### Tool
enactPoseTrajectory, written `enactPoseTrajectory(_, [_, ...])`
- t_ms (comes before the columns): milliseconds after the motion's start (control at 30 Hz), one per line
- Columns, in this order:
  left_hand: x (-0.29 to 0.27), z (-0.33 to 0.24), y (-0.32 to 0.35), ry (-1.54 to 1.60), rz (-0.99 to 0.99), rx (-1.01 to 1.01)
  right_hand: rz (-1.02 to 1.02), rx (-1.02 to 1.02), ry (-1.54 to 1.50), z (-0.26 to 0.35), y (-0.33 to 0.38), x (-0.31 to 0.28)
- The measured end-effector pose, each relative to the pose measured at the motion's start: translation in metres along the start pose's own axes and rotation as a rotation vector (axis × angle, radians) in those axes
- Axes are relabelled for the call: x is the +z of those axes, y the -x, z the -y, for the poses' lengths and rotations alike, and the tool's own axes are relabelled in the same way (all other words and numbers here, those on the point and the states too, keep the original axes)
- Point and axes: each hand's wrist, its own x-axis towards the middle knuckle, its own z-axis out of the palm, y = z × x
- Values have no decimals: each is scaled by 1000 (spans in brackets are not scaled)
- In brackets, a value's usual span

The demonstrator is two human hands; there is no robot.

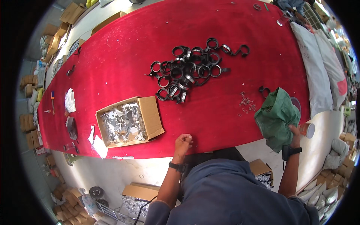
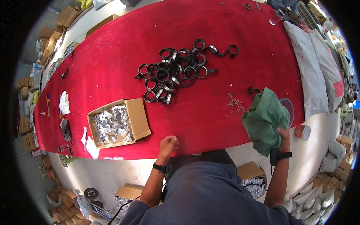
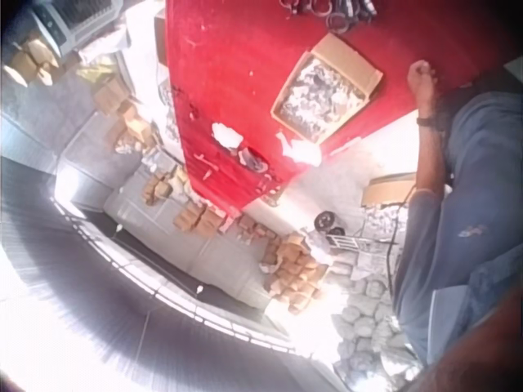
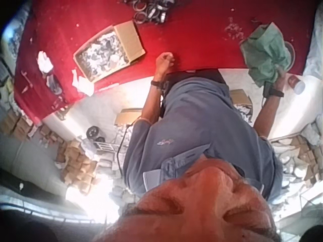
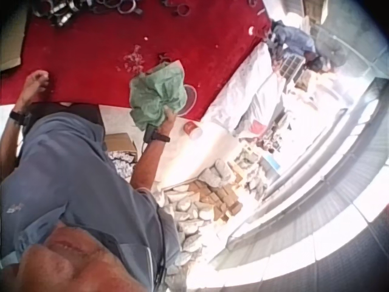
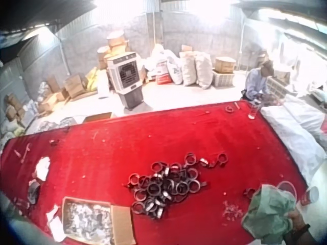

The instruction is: The person pours metal clamps from a box onto a table, sorts them, and then places metal components and pins onto the table. Finally, they pick up a metal clamp and a component, joining them together by hand.

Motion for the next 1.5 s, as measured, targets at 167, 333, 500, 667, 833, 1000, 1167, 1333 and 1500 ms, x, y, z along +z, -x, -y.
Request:
enactPoseTrajectory(167, [0,-2,-2,-35,7,16,124,-2,174,-12,-5,26])
enactPoseTrajectory(333, [22,-17,-6,-93,50,10,32,-132,931,-126,-52,43])
enactPoseTrajectory(500, [19,-13,-10,-105,60,29,-59,-105,916,-116,-30,81])
enactPoseTrajectory(667, [15,-8,-9,-77,9,27,-13,-84,640,-26,16,64])
enactPoseTrajectory(833, [9,-4,-5,-74,0,2,16,-23,393,-3,28,36])
enactPoseTrajectory(1000, [11,-6,-1,-77,5,-10,-65,12,373,-98,-12,20])
enactPoseTrajectory(1167, [13,-11,0,-120,10,11,-212,-53,562,-138,-24,21])
enactPoseTrajectory(1333, [2,-1,-1,-75,12,24,-122,-6,325,-38,20,13])
enactPoseTrajectory(1500, [1,2,2,-71,10,26,-68,-69,273,25,55,40])
